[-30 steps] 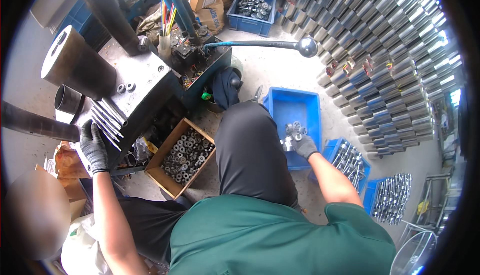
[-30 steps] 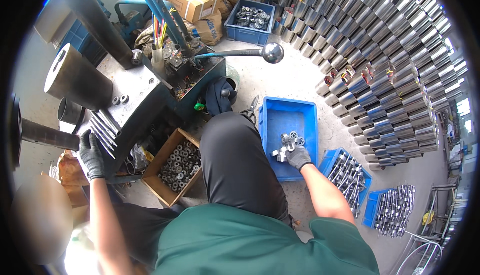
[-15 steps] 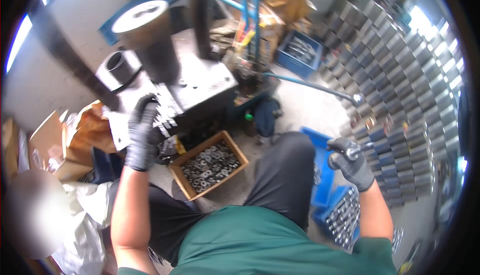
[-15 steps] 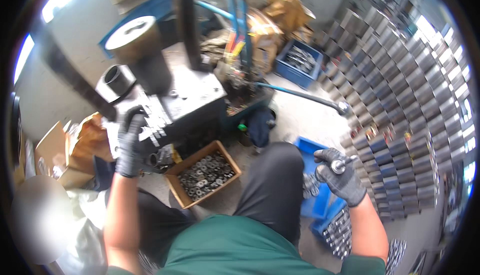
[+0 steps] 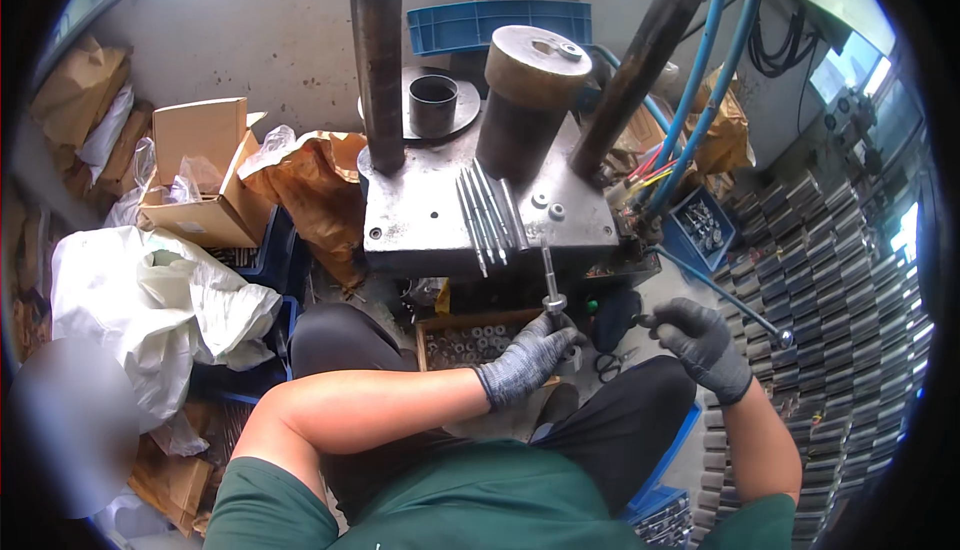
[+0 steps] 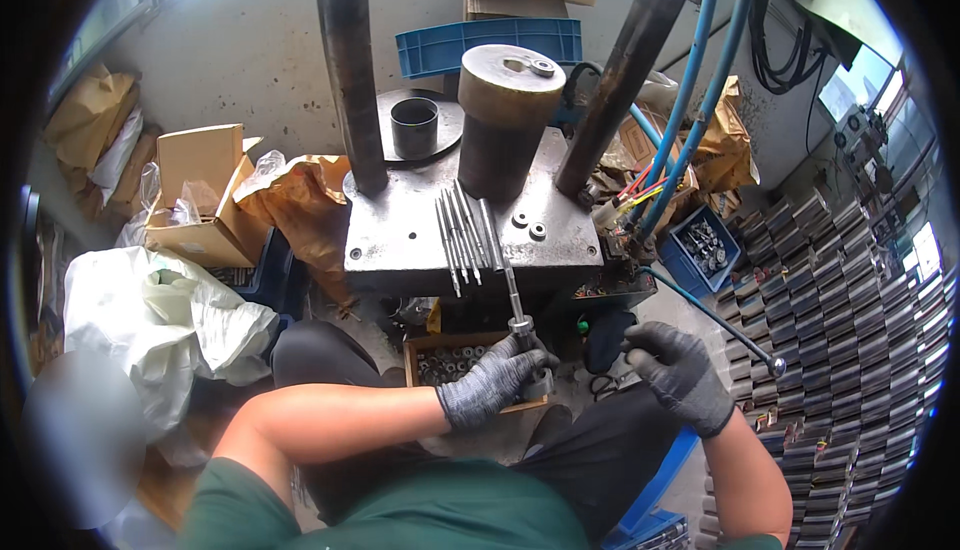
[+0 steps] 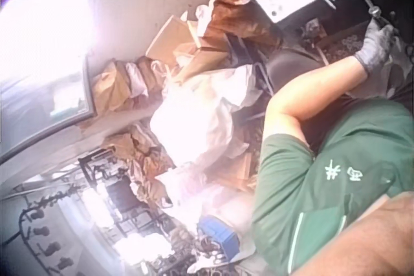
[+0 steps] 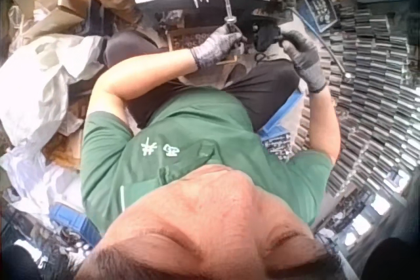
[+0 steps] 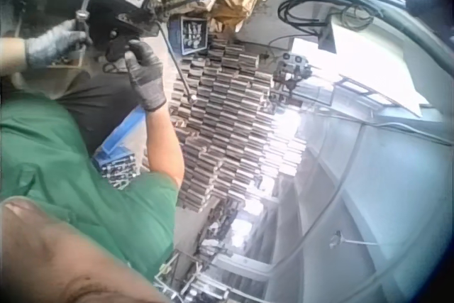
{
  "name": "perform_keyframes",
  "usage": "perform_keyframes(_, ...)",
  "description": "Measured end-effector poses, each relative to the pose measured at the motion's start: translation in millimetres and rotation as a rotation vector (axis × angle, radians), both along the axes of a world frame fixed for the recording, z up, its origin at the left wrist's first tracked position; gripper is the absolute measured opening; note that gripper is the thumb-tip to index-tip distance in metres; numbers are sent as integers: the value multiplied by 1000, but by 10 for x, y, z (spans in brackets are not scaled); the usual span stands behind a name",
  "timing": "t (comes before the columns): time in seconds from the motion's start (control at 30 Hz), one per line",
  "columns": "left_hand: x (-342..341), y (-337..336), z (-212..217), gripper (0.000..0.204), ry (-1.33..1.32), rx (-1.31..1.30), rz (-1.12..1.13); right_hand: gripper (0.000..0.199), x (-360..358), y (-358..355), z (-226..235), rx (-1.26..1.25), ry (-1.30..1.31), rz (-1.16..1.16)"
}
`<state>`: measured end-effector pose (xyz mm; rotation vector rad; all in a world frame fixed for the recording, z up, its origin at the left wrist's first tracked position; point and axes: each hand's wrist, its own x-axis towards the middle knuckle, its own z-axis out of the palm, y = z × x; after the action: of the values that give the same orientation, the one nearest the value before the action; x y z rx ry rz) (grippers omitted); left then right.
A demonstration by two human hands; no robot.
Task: Assembling metal washers and disks onto rods using a manual industrial press.
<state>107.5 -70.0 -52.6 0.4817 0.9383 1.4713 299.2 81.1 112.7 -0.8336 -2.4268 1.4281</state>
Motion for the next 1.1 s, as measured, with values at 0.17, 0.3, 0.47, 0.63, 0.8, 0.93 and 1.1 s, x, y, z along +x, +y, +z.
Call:
perform_keyframes(0.17, 87, 75, -58, 6, -231, -328, 55, 8, 328, 481, 503, 667, -19, -25)
perform_keyframes(0.3, -30, 197, -105, 8, -210, -437, 71, 6, 590, 718, 749, 1090, -165, 38)
perform_keyframes(0.47, -65, 244, -93, 9, -205, -479, 45, 22, 807, 858, 792, 633, -391, -123)
perform_keyframes(0.63, -136, 448, -309, 8, -225, -362, 252, 30, 712, 810, 773, 622, -345, -86)
perform_keyframes(0.8, -365, 571, -251, 16, -205, -257, 375, 32, 665, 740, 726, 713, -339, -36)
perform_keyframes(0.93, -404, 586, -367, 21, -161, -155, 469, 30, 567, 691, 727, 834, -482, 12)
perform_keyframes(1.1, -358, 486, -321, 18, -51, -100, 485, 24, 591, 700, 700, 860, -464, -15)
